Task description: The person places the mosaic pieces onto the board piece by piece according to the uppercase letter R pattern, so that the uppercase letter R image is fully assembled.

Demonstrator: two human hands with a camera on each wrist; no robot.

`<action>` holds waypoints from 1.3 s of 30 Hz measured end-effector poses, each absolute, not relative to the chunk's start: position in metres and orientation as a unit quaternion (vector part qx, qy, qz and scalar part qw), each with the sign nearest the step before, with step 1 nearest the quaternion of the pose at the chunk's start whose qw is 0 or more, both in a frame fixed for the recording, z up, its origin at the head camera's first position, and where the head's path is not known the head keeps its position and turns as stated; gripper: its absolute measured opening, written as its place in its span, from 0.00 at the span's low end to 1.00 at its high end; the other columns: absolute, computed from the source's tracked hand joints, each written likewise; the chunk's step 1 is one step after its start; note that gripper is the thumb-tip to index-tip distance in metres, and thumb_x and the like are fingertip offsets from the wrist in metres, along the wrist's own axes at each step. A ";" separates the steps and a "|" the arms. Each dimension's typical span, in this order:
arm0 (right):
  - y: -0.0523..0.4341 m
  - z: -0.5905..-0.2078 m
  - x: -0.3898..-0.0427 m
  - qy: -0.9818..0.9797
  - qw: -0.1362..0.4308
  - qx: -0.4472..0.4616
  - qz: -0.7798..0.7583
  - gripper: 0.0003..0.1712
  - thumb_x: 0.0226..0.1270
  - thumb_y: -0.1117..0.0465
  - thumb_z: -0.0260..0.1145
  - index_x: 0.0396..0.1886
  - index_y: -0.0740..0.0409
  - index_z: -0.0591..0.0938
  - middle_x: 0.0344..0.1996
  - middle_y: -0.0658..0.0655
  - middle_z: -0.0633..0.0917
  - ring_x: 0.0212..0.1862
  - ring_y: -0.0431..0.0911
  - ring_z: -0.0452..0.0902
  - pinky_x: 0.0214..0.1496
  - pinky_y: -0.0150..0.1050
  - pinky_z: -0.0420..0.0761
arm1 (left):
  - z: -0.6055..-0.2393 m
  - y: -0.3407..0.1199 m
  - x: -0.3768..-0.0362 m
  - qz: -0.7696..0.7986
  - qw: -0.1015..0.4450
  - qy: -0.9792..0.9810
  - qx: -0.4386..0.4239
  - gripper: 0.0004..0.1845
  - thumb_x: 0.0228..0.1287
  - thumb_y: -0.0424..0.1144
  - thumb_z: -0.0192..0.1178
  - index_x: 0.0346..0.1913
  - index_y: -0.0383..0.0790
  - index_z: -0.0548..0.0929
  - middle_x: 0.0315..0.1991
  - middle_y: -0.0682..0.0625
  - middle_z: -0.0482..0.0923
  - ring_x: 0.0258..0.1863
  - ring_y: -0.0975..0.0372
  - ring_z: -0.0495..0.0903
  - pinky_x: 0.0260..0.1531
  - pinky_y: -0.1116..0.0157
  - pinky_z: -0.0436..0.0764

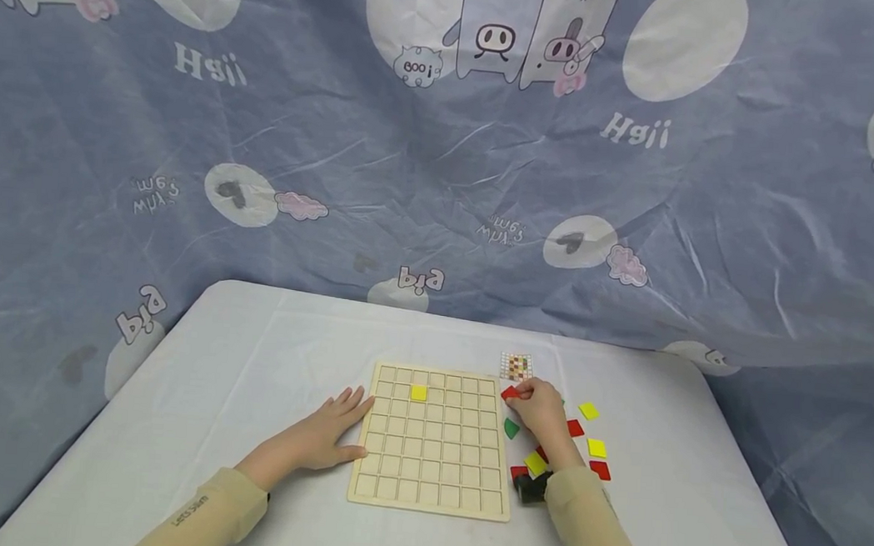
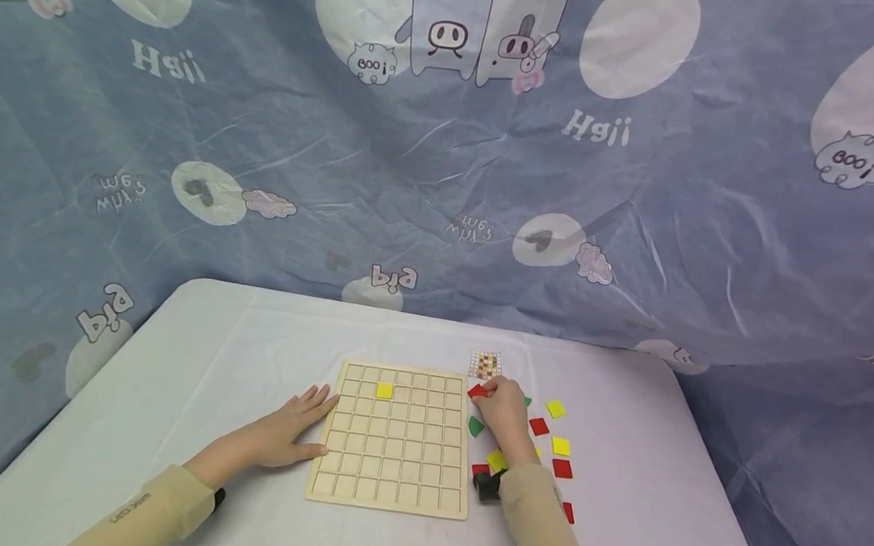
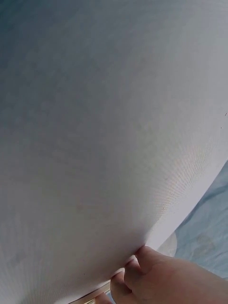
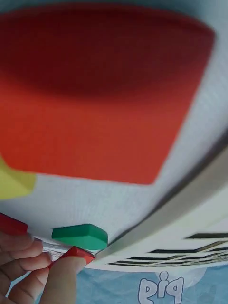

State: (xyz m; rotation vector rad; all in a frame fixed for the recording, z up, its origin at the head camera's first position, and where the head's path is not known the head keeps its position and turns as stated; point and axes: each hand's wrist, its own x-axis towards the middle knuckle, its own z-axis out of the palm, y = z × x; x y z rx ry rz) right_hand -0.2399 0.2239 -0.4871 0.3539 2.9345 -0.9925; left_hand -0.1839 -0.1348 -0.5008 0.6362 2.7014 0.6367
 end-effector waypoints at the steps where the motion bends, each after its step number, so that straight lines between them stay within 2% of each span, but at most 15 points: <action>1: 0.224 -0.488 -0.239 0.939 0.008 0.115 -0.325 0.12 0.62 0.62 0.71 0.40 0.65 0.81 0.32 0.60 0.81 0.33 0.48 0.76 0.33 0.37 0.78 | -0.502 -0.135 -0.184 0.220 0.147 0.939 0.221 0.44 0.65 0.56 0.61 0.77 0.42 0.56 0.79 0.39 0.48 0.79 0.45 0.44 0.76 0.45 0.50; 5: 0.220 -0.487 -0.239 0.924 -0.016 0.114 -0.365 0.10 0.65 0.60 0.68 0.41 0.63 0.82 0.32 0.59 0.83 0.30 0.46 0.76 0.29 0.32 0.75 | -0.504 -0.136 -0.183 0.220 0.146 0.939 0.220 0.44 0.65 0.56 0.61 0.77 0.42 0.56 0.79 0.39 0.48 0.79 0.45 0.45 0.76 0.45 0.51; 9: 0.204 -0.482 -0.239 0.907 -0.030 0.086 -0.412 0.10 0.65 0.58 0.70 0.42 0.59 0.84 0.33 0.56 0.84 0.31 0.44 0.78 0.30 0.31 0.77 | -0.506 -0.137 -0.182 0.221 0.146 0.939 0.220 0.44 0.65 0.56 0.61 0.78 0.43 0.56 0.79 0.40 0.47 0.79 0.45 0.44 0.76 0.45 0.50; 18: 0.153 -0.484 -0.237 0.899 0.009 -0.010 -0.437 0.05 0.64 0.62 0.70 0.39 0.54 0.87 0.33 0.52 0.87 0.33 0.41 0.82 0.34 0.35 0.80 | -0.505 -0.136 -0.179 0.229 0.145 0.936 0.223 0.44 0.66 0.56 0.61 0.77 0.41 0.56 0.79 0.38 0.48 0.79 0.44 0.44 0.76 0.44 0.51; 31: 0.131 -0.489 -0.238 0.924 0.012 -0.066 -0.377 0.03 0.63 0.66 0.70 0.36 0.56 0.87 0.34 0.54 0.87 0.34 0.45 0.82 0.36 0.39 0.82 | -0.504 -0.134 -0.180 0.232 0.140 0.936 0.223 0.45 0.65 0.57 0.61 0.77 0.41 0.56 0.79 0.38 0.47 0.79 0.44 0.45 0.76 0.43 0.50; 39: 0.127 -0.490 -0.240 0.939 -0.001 -0.069 -0.338 0.05 0.60 0.68 0.71 0.36 0.58 0.89 0.34 0.55 0.81 0.33 0.44 0.76 0.34 0.36 0.79 | -0.501 -0.134 -0.181 0.231 0.141 0.935 0.231 0.44 0.66 0.56 0.61 0.77 0.39 0.56 0.78 0.37 0.48 0.78 0.43 0.45 0.76 0.43 0.50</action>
